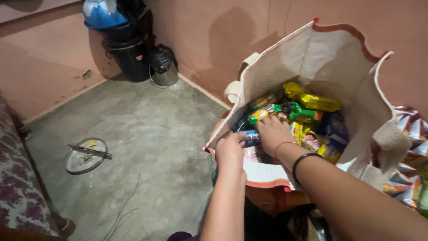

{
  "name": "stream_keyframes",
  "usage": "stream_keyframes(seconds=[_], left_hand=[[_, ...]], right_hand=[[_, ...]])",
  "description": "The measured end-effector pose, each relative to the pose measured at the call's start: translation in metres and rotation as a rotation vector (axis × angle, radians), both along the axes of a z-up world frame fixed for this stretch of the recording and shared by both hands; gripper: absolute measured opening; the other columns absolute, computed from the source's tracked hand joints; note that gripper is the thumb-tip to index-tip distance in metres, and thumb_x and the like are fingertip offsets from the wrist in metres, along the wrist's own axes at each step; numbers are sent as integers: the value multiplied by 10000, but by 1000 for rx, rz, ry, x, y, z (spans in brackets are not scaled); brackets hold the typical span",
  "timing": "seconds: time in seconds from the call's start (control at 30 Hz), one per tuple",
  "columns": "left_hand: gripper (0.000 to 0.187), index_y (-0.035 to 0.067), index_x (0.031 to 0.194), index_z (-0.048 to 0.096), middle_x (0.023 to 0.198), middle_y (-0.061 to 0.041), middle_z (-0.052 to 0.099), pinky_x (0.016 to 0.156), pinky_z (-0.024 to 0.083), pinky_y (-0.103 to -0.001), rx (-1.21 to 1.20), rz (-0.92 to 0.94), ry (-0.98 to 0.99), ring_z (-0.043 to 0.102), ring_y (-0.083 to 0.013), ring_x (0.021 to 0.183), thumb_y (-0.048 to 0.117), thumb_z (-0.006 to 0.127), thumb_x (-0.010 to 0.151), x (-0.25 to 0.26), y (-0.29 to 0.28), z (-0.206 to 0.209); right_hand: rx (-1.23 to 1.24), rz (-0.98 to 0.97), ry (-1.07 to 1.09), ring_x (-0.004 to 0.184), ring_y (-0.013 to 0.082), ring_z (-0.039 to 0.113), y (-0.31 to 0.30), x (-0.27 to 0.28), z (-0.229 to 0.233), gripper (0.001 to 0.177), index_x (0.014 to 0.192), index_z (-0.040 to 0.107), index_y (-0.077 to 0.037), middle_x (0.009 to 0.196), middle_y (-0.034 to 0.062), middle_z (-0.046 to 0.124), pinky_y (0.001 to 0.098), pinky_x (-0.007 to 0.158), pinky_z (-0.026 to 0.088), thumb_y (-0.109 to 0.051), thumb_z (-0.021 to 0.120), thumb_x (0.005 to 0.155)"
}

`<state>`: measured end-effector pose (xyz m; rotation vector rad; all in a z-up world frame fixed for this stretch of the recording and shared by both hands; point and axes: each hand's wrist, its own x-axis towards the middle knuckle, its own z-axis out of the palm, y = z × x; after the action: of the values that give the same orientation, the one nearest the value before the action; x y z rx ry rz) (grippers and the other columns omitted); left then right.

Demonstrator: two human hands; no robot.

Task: The person repeatedly reaches into a large tote bag and removes packaged food items, placing them on a nearby table. The items include biscuits, chips, and snack packets, which are arranged in small stacks as they are taken out.

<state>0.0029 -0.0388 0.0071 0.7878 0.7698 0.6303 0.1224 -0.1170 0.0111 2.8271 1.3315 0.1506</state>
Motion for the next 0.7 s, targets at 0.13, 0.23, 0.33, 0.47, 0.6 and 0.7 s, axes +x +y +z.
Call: stream_keyframes(seconds=[0.13,0.23,0.33,0.47,0.6,0.7], left_hand=[[327,69,1177,652,959,-57,725,626,440,-272,-44,-88,-79,621,-130,812,170,584,873,3,-8,5],[312,22,1137,684,914,-35,695,548,404,-247,-24,-148,-119,550,-99,725,218,599,910,9,-19,15],[254,22,1072,660,872,-19,636,510,374,-243,14,-202,-116,525,-96,685,214,622,911,9,-45,26],[224,29,953,652,783,-26,519,468,295,-289,21,-306,-143,407,-134,605,251,666,930,0,-91,55],[186,116,928,667,825,29,633,525,398,-265,-5,-441,-56,518,-86,632,301,643,927,-11,-139,95],[206,116,921,669,810,29,629,547,414,-268,30,-585,-45,552,-81,662,322,659,909,-23,-184,107]], right_hand=[[225,-174,89,1173,324,596,-33,-6,18,481,1167,696,-142,1207,115,641,444,974,500,-201,850,715],[486,-245,238,1040,333,673,-61,-14,35,522,1152,713,-95,1101,146,696,430,906,523,-244,889,683],[748,-257,370,869,255,720,-93,-30,57,485,1104,711,-49,968,112,737,377,793,545,-279,881,712],[1080,-305,781,683,145,613,-136,-64,97,413,1081,712,-37,835,41,694,318,593,494,-300,833,786],[1276,-275,996,672,102,582,-191,-102,131,294,1035,715,-29,809,11,664,275,565,452,-260,778,864],[1353,-303,1081,659,119,576,-243,-128,144,232,1013,706,-35,817,16,655,307,521,427,-247,720,918]])
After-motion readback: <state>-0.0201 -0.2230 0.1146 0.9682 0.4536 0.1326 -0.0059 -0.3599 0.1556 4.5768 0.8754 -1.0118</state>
